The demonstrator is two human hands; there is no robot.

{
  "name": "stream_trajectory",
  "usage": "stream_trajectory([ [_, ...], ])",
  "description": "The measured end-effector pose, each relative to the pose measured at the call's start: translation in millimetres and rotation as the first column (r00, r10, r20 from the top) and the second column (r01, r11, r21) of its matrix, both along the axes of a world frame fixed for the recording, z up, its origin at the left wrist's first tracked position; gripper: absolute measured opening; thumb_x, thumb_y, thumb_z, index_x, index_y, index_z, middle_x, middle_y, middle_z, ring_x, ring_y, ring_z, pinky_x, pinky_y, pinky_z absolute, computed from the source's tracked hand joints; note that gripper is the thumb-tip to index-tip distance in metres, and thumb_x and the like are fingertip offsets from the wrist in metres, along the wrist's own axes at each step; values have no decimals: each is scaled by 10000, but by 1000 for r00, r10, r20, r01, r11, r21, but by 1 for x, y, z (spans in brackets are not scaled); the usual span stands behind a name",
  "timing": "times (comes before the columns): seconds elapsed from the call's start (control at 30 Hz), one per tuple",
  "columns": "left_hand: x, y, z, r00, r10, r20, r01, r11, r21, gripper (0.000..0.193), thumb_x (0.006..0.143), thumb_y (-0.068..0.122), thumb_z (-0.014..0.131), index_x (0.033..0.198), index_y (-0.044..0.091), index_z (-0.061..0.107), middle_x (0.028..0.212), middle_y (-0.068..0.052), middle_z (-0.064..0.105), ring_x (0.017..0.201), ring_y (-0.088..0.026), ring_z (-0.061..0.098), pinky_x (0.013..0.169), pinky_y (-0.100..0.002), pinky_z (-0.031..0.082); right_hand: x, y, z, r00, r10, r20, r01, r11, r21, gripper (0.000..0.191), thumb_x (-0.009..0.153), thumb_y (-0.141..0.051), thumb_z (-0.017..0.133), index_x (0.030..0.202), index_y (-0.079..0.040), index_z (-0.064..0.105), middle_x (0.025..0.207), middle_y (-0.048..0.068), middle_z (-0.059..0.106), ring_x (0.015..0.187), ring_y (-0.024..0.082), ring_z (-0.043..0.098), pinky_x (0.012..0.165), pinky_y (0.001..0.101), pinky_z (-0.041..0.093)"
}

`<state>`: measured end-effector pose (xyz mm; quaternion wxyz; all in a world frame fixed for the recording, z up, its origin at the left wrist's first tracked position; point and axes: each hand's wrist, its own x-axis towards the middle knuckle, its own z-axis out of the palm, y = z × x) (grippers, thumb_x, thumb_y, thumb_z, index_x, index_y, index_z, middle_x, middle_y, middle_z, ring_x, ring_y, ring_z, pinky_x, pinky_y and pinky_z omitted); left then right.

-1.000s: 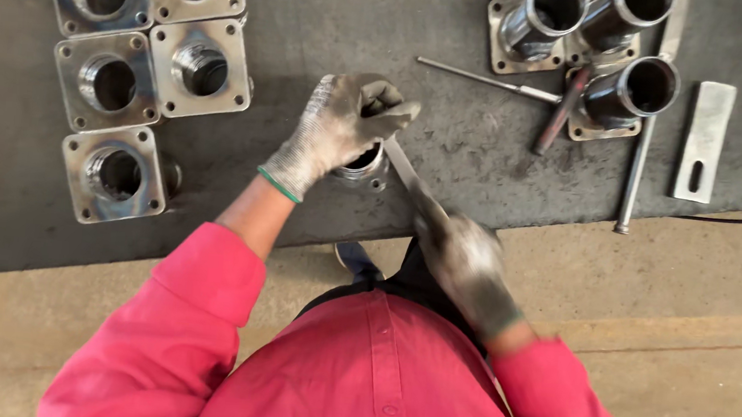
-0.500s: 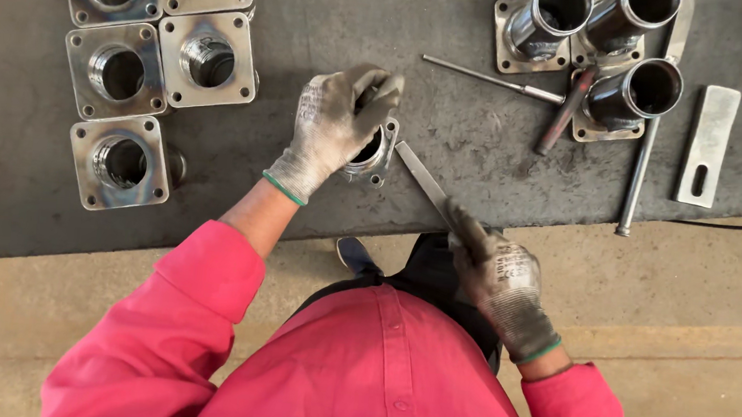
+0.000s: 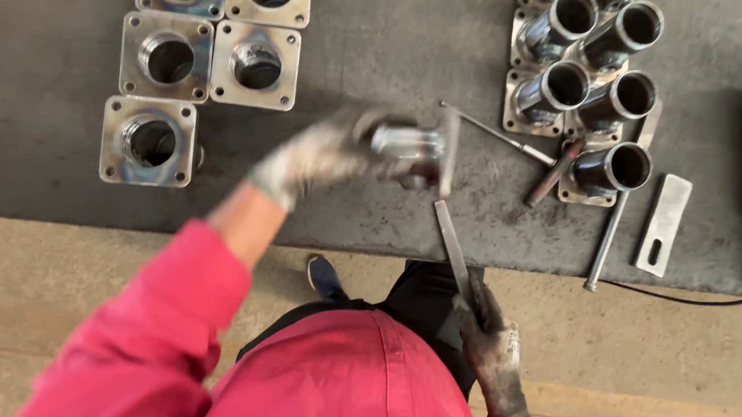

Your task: The person files the edges and openings of metal flange fittings one at a time on a workbench, holding each part with one hand while working it with a file, then sets finished parts aside and picks up the next one.

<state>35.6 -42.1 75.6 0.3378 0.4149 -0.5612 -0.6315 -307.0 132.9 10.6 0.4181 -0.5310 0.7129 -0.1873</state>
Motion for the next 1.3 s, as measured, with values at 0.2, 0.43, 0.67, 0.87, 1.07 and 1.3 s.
stream_trajectory([
  [0.2, -32, 55, -84, 958, 254, 133, -157, 852, -500, 746, 762, 320, 867, 1391, 102, 529, 1366, -93, 593, 1269, -309, 551, 1095, -504, 447, -1, -8, 17, 992, -123, 19, 119, 983, 143, 570, 929, -152, 702, 1492, -134, 610, 773, 97, 603, 601, 82, 495, 516, 274, 426],
  [0.43, -32, 60, -87, 824, 367, 431, -124, 860, -495, 779, 733, 320, 838, 1387, 99, 476, 1408, -169, 499, 1402, -370, 392, 1223, -512, 216, 17, -16, 55, 868, 479, -131, -488, 770, -411, 558, 926, -16, 698, 1465, -54, 560, 1313, 141, 720, 949, 134, 694, 793, 249, 572],
  [0.67, -37, 59, -81, 759, 361, 542, -63, 870, -490, 787, 791, 416, 795, 1415, 79, 454, 1425, -152, 501, 1410, -346, 400, 1251, -513, 179, 79, -89, 83, 546, 612, -572, -826, 510, -242, 489, 985, -89, 592, 1471, -107, 550, 1293, 146, 721, 950, 254, 782, 735, 342, 620],
  [0.87, -37, 63, -92, 747, 391, 538, -53, 842, -538, 754, 758, 354, 785, 1395, 80, 490, 1421, -154, 509, 1437, -370, 364, 1233, -514, 175, 84, -72, 105, 606, 584, -540, -786, 544, -293, 437, 992, -110, 609, 1428, -110, 580, 1103, 92, 723, 751, 214, 743, 589, 326, 597],
  [1.07, -37, 62, -85, 705, 463, 537, -17, 768, -640, 697, 766, 331, 788, 1376, 99, 543, 1389, -136, 551, 1395, -368, 410, 1213, -524, 213, 80, -82, 109, 141, 148, -979, -969, 225, -105, 426, 1019, 7, 603, 1443, 7, 571, 1394, 168, 711, 696, 226, 661, 588, 333, 555],
  [1.3, -29, 61, -66, 849, 332, 411, -131, 886, -445, 616, 743, 361, 784, 1279, 138, 577, 1297, -112, 586, 1313, -331, 486, 1183, -455, 327, 87, -77, 105, 539, 574, -617, -809, 556, -190, 509, 887, -105, 658, 1391, -146, 611, 1059, 133, 746, 762, 323, 732, 600, 428, 564],
])
